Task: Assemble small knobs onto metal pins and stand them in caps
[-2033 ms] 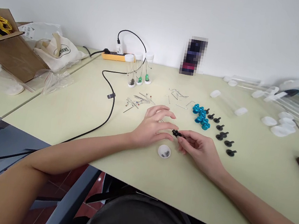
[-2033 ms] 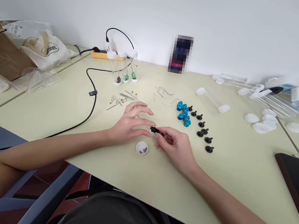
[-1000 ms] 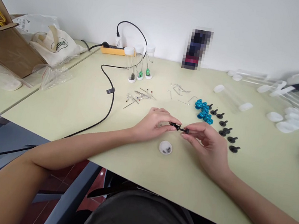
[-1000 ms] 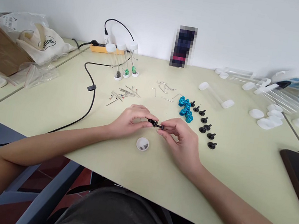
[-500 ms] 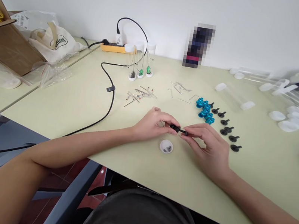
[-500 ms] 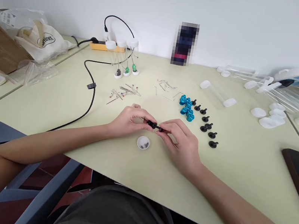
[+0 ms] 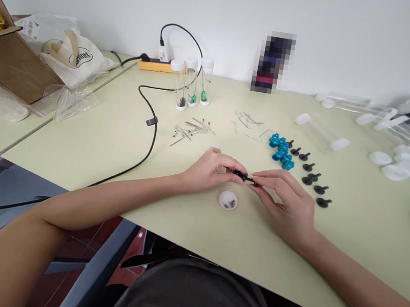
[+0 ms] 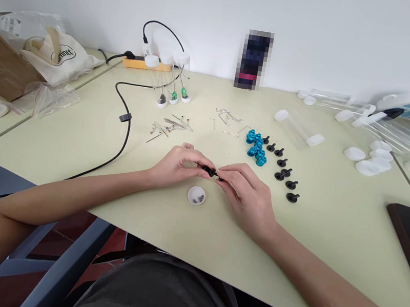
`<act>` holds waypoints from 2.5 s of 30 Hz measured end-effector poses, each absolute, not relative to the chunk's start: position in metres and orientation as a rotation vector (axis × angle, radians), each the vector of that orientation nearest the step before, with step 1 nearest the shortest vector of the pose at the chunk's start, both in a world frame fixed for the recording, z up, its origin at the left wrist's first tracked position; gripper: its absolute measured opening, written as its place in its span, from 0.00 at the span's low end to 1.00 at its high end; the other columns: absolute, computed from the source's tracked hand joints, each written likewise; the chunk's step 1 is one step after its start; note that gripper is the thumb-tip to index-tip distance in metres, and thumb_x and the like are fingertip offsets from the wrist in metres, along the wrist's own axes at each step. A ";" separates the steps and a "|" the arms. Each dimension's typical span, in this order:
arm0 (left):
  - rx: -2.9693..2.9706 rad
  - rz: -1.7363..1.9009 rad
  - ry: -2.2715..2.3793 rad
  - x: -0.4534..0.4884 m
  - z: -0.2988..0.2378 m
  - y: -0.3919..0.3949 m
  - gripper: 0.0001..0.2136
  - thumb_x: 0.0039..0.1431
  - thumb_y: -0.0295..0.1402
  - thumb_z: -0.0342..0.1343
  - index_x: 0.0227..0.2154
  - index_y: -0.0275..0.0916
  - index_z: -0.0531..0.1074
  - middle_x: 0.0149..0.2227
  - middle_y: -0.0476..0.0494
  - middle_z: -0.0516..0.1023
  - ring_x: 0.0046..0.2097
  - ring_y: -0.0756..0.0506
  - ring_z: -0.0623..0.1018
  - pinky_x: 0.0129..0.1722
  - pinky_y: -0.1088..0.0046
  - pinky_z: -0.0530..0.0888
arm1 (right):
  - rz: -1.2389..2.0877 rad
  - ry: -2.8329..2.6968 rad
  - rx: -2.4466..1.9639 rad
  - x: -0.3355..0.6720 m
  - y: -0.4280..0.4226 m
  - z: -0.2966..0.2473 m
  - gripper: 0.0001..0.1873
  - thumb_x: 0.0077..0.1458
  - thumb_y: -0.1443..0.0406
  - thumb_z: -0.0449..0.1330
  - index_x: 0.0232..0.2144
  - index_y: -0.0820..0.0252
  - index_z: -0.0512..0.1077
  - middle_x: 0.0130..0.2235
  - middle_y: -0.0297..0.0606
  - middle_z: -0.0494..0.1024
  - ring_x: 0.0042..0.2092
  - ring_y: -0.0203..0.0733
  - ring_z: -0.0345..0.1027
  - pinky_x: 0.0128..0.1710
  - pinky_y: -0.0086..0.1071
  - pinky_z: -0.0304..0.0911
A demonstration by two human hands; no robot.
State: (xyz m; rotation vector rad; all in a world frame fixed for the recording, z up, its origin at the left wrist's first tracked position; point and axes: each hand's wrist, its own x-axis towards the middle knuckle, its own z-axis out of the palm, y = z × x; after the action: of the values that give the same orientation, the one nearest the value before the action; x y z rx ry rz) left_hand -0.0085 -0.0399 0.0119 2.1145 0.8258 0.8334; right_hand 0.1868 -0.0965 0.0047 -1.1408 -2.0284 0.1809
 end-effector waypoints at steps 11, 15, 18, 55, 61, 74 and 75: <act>2.138 0.877 0.780 -0.009 0.011 -0.041 0.07 0.50 0.36 0.57 0.32 0.43 0.75 0.33 0.51 0.78 0.31 0.50 0.73 0.45 0.67 0.59 | 0.157 -2.051 -1.116 0.189 -0.096 0.004 0.08 0.54 0.67 0.56 0.36 0.49 0.70 0.39 0.37 0.74 0.39 0.42 0.69 0.32 0.36 0.68; 2.148 0.858 0.804 -0.009 0.011 -0.042 0.07 0.50 0.37 0.57 0.33 0.43 0.75 0.34 0.50 0.78 0.32 0.49 0.74 0.45 0.67 0.59 | 0.170 -2.050 -1.138 0.189 -0.096 0.003 0.08 0.54 0.66 0.56 0.37 0.49 0.70 0.39 0.38 0.75 0.39 0.43 0.69 0.34 0.37 0.68; 2.167 0.861 0.810 -0.010 0.011 -0.042 0.08 0.50 0.37 0.57 0.33 0.43 0.75 0.34 0.50 0.78 0.32 0.49 0.74 0.45 0.67 0.58 | 0.177 -2.039 -1.150 0.188 -0.097 0.004 0.07 0.53 0.65 0.56 0.36 0.50 0.70 0.38 0.38 0.75 0.39 0.43 0.70 0.33 0.36 0.68; 2.424 0.877 0.761 -0.012 0.004 -0.040 0.10 0.56 0.39 0.52 0.36 0.42 0.72 0.33 0.49 0.77 0.34 0.51 0.73 0.43 0.68 0.56 | 0.270 -2.031 -1.201 0.186 -0.096 0.007 0.07 0.54 0.65 0.56 0.37 0.55 0.68 0.36 0.37 0.74 0.34 0.39 0.70 0.29 0.31 0.68; 2.410 0.892 0.742 -0.012 0.005 -0.041 0.10 0.56 0.40 0.52 0.36 0.41 0.72 0.33 0.50 0.77 0.32 0.51 0.72 0.43 0.68 0.57 | 0.115 -2.074 -1.067 0.186 -0.095 0.008 0.09 0.52 0.70 0.58 0.37 0.54 0.69 0.37 0.38 0.73 0.36 0.39 0.69 0.25 0.29 0.66; 2.418 0.935 0.698 -0.012 0.004 -0.041 0.09 0.56 0.39 0.52 0.35 0.41 0.72 0.32 0.50 0.77 0.31 0.52 0.72 0.43 0.68 0.57 | 0.031 -2.085 -1.027 0.188 -0.096 0.004 0.10 0.52 0.69 0.58 0.37 0.51 0.70 0.37 0.36 0.73 0.36 0.38 0.69 0.32 0.31 0.68; 2.422 0.935 0.700 -0.013 0.004 -0.041 0.09 0.56 0.39 0.52 0.36 0.41 0.72 0.32 0.50 0.77 0.32 0.52 0.73 0.43 0.68 0.57 | 0.047 -2.087 -1.046 0.188 -0.096 0.004 0.09 0.52 0.68 0.58 0.37 0.51 0.70 0.37 0.36 0.74 0.36 0.39 0.69 0.31 0.31 0.68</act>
State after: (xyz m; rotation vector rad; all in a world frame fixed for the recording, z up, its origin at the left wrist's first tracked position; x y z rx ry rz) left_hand -0.0125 -0.0410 0.0042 2.4217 0.7002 0.9352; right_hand 0.1881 -0.0961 0.0039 -1.0462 -2.0870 0.0465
